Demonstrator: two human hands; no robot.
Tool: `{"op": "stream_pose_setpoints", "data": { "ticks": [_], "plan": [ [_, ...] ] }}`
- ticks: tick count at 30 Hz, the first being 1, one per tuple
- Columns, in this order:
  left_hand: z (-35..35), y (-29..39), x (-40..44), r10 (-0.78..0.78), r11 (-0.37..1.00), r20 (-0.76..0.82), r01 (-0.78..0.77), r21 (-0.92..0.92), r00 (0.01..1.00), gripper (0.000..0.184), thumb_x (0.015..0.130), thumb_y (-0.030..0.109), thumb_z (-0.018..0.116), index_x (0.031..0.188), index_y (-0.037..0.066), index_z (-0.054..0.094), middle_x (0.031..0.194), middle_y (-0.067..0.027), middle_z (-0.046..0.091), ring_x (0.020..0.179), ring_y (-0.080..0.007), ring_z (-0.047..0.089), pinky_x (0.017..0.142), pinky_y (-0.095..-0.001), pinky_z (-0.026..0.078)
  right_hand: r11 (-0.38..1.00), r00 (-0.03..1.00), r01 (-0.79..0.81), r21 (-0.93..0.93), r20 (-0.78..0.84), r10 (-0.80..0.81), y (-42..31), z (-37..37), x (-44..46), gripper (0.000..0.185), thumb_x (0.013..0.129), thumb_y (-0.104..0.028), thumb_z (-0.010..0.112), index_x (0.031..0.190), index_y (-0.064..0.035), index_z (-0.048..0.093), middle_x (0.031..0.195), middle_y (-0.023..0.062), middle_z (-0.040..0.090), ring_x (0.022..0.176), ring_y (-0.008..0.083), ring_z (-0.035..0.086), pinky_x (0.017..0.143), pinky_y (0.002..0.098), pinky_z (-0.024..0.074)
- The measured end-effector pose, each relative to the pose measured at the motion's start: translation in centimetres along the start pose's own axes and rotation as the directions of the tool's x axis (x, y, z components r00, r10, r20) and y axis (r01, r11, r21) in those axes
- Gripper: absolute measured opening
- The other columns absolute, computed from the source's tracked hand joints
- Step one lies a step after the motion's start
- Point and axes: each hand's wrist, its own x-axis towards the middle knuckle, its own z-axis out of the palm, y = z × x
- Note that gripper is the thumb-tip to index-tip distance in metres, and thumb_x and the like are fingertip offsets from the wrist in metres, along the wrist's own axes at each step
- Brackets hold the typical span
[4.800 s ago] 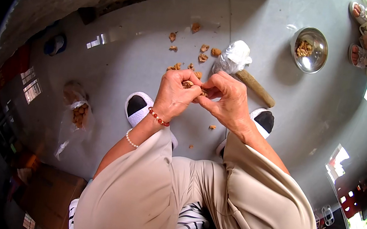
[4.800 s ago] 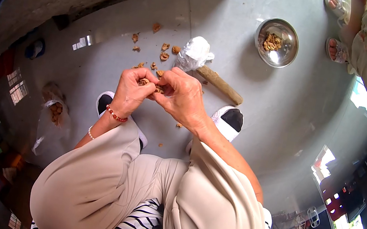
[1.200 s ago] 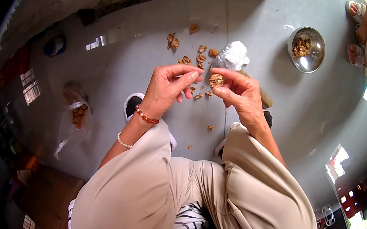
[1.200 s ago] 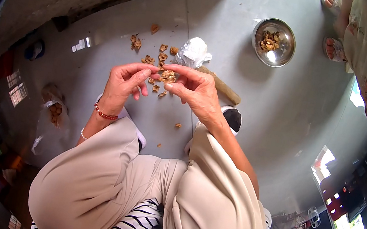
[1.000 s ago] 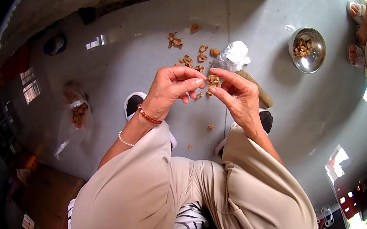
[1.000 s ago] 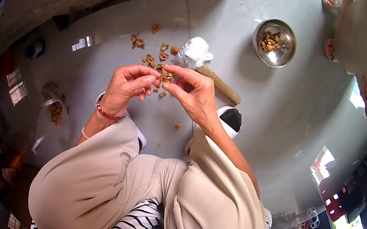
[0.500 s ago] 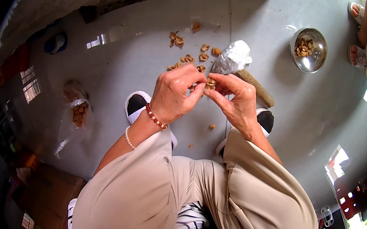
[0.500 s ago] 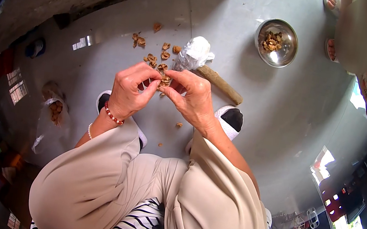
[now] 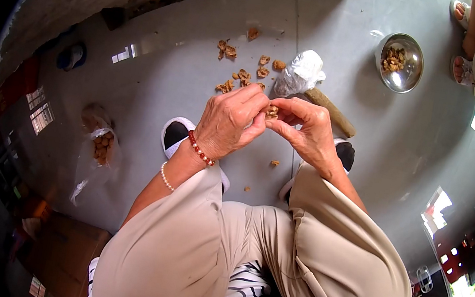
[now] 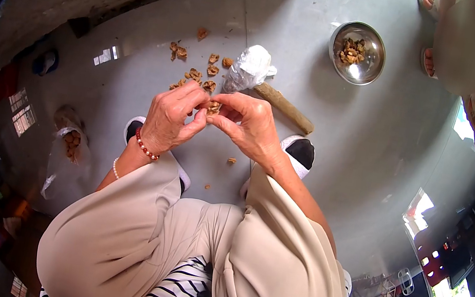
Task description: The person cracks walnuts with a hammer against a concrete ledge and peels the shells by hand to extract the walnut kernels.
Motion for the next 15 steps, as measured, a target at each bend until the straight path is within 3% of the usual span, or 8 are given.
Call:
{"op": "stream_pose_setpoints", "data": {
  "ticks": [8, 11, 15],
  "plan": [
    [0.5, -0.6, -0.2, -0.022, 0.998, -0.011, 0.022, -0.065, 1.000, 0.014, 0.067, 0.001, 0.062, 0.078, 0.004, 0.052, 0.075, -0.0078, 0.053, 0.064, -0.0267, 0.057, 0.054, -0.0358, 0.048, 0.996, 0.994, -0.031, -0.087, 0.105, 0.040, 0.6, -0.7, -0.2, 0.026, 0.077, -0.007, 0.072, 0.099, 0.0038, 0.063, 0.083, 0.0057, 0.064, 0.072, 0.0085, 0.061, 0.067, 0.0222, 0.0508],
    [1.1, -0.9, -0.2, -0.021, 0.996, -0.058, 0.016, -0.087, 0.998, 0.013, 0.067, 0.000, 0.061, 0.075, 0.003, 0.052, 0.072, -0.0076, 0.053, 0.059, -0.0247, 0.056, 0.053, -0.0339, 0.047, 0.993, 0.992, -0.100, 0.067, 0.081, 0.095, 0.0, -0.6, -0.3, 0.028, 0.077, -0.007, 0.072, 0.102, 0.0036, 0.063, 0.083, 0.0050, 0.065, 0.074, 0.0086, 0.061, 0.069, 0.0224, 0.0510],
    [0.2, -0.4, 0.1, -0.219, 0.925, -0.047, 0.192, -0.328, 0.975, 0.008, 0.069, -0.002, 0.059, 0.074, 0.002, 0.053, 0.067, -0.0031, 0.053, 0.053, -0.0129, 0.052, 0.050, -0.0256, 0.044, 0.980, 0.983, -0.181, 0.083, 0.039, 0.178, -0.3, -1.2, -0.4, 0.029, 0.078, -0.006, 0.071, 0.104, 0.0020, 0.063, 0.085, 0.0041, 0.065, 0.076, 0.0079, 0.060, 0.069, 0.0219, 0.0505]
  ]
}}
